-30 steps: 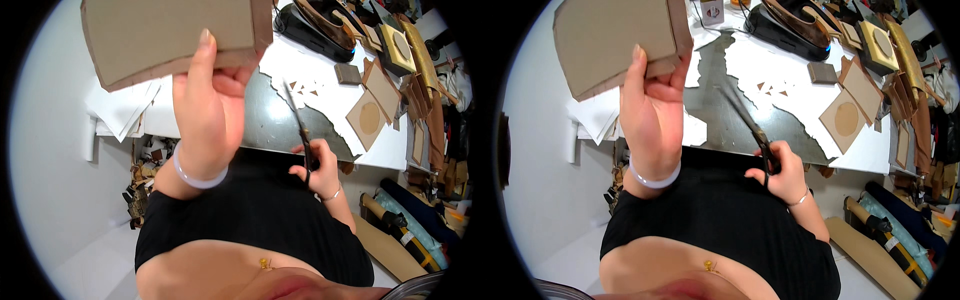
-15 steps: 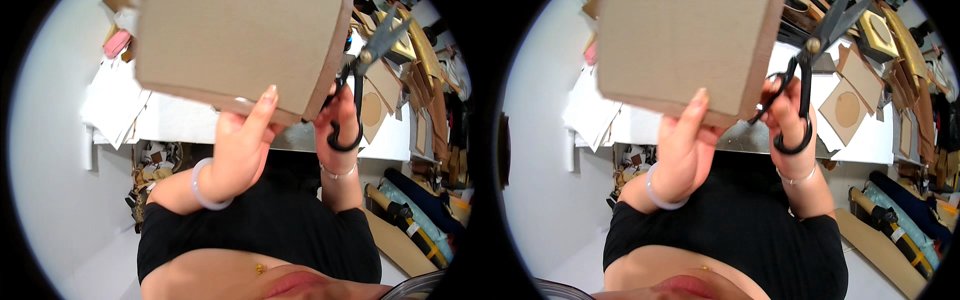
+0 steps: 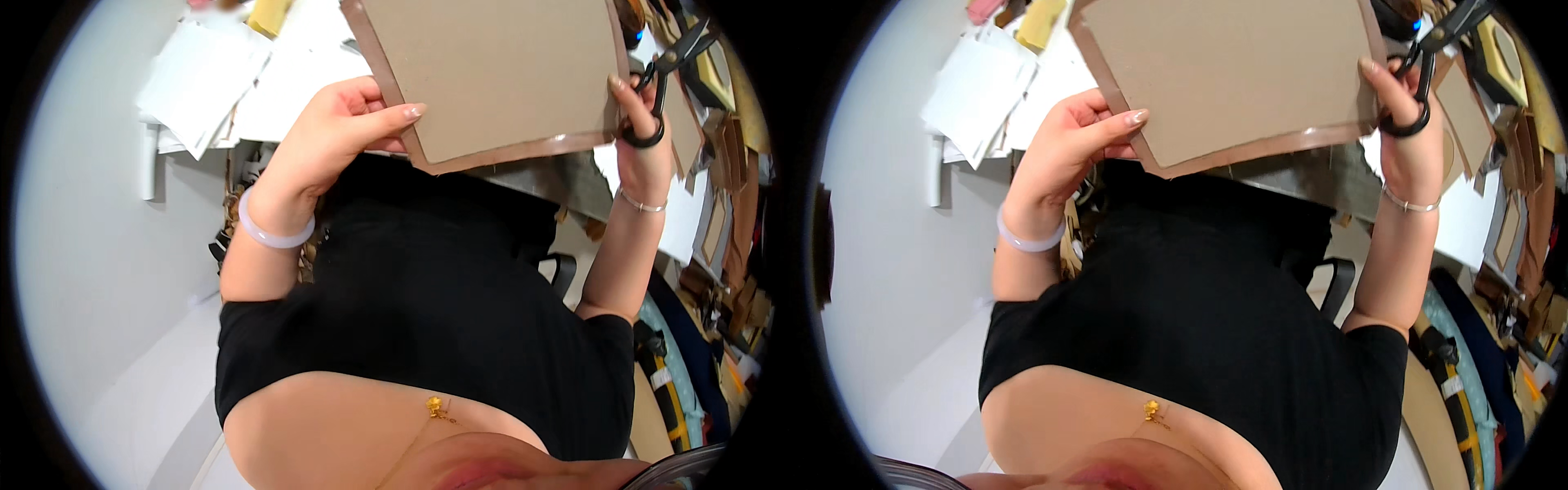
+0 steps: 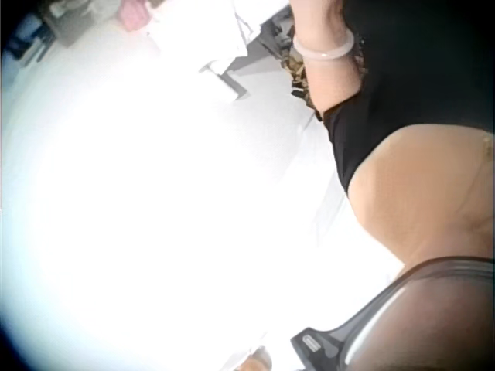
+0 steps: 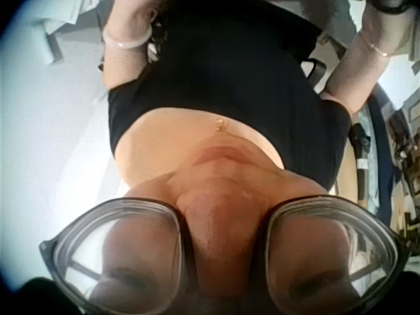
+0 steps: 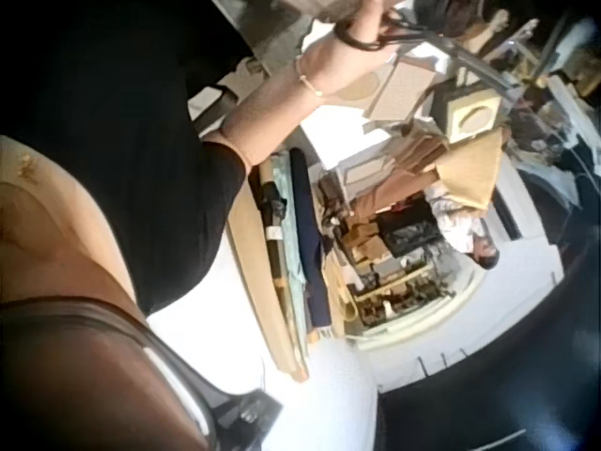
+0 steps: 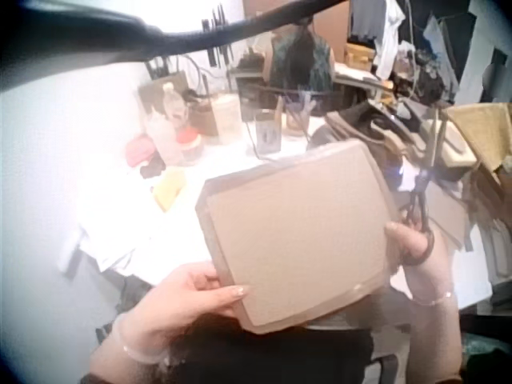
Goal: The person irons a piece of brown leather, then places a cardboard template on top and irons again. They then use scissors to trim the edges of the leather to match the template shape.
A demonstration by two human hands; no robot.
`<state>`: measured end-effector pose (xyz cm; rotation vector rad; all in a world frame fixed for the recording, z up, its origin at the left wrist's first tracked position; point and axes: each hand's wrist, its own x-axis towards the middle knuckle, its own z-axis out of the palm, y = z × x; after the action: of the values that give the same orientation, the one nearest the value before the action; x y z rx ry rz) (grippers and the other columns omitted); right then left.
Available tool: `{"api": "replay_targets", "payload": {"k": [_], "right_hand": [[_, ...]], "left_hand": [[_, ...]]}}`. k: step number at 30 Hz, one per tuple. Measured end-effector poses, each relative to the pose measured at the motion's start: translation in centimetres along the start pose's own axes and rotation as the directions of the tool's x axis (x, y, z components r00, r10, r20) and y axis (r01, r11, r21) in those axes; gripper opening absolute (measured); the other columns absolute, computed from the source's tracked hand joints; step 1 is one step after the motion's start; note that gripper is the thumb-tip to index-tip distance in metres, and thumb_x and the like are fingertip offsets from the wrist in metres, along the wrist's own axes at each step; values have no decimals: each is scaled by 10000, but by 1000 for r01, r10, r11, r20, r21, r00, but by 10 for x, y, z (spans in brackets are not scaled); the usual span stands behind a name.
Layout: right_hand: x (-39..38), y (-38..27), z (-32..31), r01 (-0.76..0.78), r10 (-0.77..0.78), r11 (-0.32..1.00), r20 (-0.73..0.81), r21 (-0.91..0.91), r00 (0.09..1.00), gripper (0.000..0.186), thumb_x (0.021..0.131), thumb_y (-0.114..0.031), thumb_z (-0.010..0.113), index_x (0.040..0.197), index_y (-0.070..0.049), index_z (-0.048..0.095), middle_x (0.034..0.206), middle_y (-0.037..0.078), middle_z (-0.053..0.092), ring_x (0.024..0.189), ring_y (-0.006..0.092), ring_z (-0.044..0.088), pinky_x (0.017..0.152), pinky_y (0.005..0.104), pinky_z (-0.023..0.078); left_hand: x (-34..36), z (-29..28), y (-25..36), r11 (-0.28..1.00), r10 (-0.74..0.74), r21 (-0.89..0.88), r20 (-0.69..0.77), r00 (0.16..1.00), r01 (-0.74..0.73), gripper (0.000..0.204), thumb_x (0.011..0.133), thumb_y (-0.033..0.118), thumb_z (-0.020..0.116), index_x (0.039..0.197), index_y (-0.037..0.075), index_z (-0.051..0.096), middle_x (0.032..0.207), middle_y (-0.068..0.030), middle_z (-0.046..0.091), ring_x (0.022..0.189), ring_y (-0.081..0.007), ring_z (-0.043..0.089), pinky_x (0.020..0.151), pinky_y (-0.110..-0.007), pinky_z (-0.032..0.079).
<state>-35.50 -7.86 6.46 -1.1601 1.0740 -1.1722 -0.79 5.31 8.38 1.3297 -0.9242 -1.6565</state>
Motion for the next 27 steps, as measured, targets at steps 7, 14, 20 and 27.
{"api": "replay_targets", "payload": {"k": [7, 14, 20, 27], "right_hand": [[3, 7, -14, 68, -69, 998, -33, -18, 997, 201, 919, -189, 796, 1032, -57, 695, 974, -17, 666, 951, 90, 607, 862, 257, 428], [-29, 6, -15, 206, -205, 977, 15, -53, 979, 306, 1065, -282, 570, 1058, 16, 639, 986, 171, 753, 725, 129, 651, 671, 298, 543], [-121, 44, 51, 72, -7, 990, 481, -117, 877, 442, 885, -202, 858, 1049, -39, 482, 1080, 159, 765, 747, 54, 600, 680, 234, 503], [-124, 39, 63, 185, -6, 945, 554, -268, 833, 539, 812, -283, 924, 1014, -42, 486, 1009, 120, 781, 656, 52, 504, 607, 216, 447]], "left_hand": [[13, 39, -31, 991, -89, -98, 55, 994, 95, 386, 952, 205, 775, 1242, -35, 690, 1100, -69, 745, 960, -119, 697, 869, -266, 562], [14, 21, -23, 856, 207, -447, -159, 965, -258, 327, 1044, 180, 643, 1281, -43, 622, 1233, -136, 708, 1113, -230, 717, 999, -427, 605], [21, 33, 22, 671, 455, -486, -325, 829, -560, 267, 1066, 188, 608, 1281, 33, 646, 1241, -90, 715, 1150, -235, 709, 1031, -469, 589], [21, 60, 44, 625, 586, -388, -339, 736, -677, 332, 1100, 203, 529, 1386, 36, 558, 1329, -154, 680, 1284, -324, 641, 1101, -474, 538]]}}
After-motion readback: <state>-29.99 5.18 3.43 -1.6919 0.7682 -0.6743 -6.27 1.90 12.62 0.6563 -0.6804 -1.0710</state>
